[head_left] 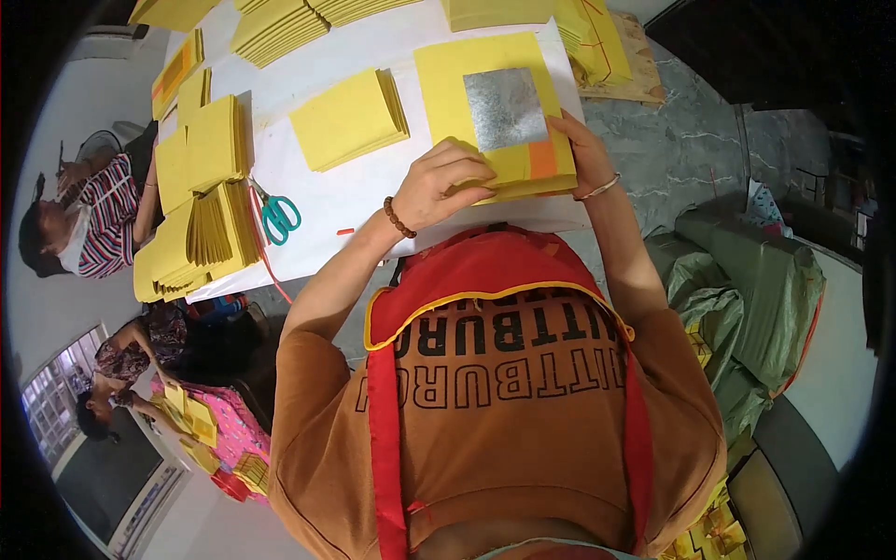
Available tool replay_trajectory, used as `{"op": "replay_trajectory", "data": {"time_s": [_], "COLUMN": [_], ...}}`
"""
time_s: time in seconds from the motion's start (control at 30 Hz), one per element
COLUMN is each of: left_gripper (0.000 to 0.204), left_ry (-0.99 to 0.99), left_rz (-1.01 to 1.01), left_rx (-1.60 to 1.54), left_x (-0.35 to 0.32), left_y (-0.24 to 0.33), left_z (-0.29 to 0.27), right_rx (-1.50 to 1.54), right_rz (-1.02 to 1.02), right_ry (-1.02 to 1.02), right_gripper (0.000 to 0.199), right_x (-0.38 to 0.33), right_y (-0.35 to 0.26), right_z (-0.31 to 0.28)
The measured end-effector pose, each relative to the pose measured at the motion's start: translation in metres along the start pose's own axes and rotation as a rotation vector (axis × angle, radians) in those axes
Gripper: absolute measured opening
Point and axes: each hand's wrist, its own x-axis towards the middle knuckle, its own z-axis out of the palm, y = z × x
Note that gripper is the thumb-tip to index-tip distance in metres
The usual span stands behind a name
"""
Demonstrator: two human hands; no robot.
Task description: Folding individual sheets of yellow paper and stacking them into organized bundles.
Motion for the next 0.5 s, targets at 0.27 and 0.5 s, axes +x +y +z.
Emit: {"op": "replay_trajectory", "data": {"time_s": [0.27,0.5], "left_gripper": [0.023,0.026], "left_ry": [-0.028,-0.062], "left_rz": [-0.048,-0.023], "left_rx": [-0.052,-0.049], "left_x": [-0.002,-0.001], "left_y": [-0.004,-0.004], "left_z": [0.000,-0.002], "right_rx": [0.017,0.023], "right_rz": [0.009,-0.013], "right_ry": [0.021,-0.001], "right_gripper": [0.032,0.032], "right_x": [0.004,0.000], "right_y": [0.004,0.003], "right_z": [-0.006,-0.001]}}
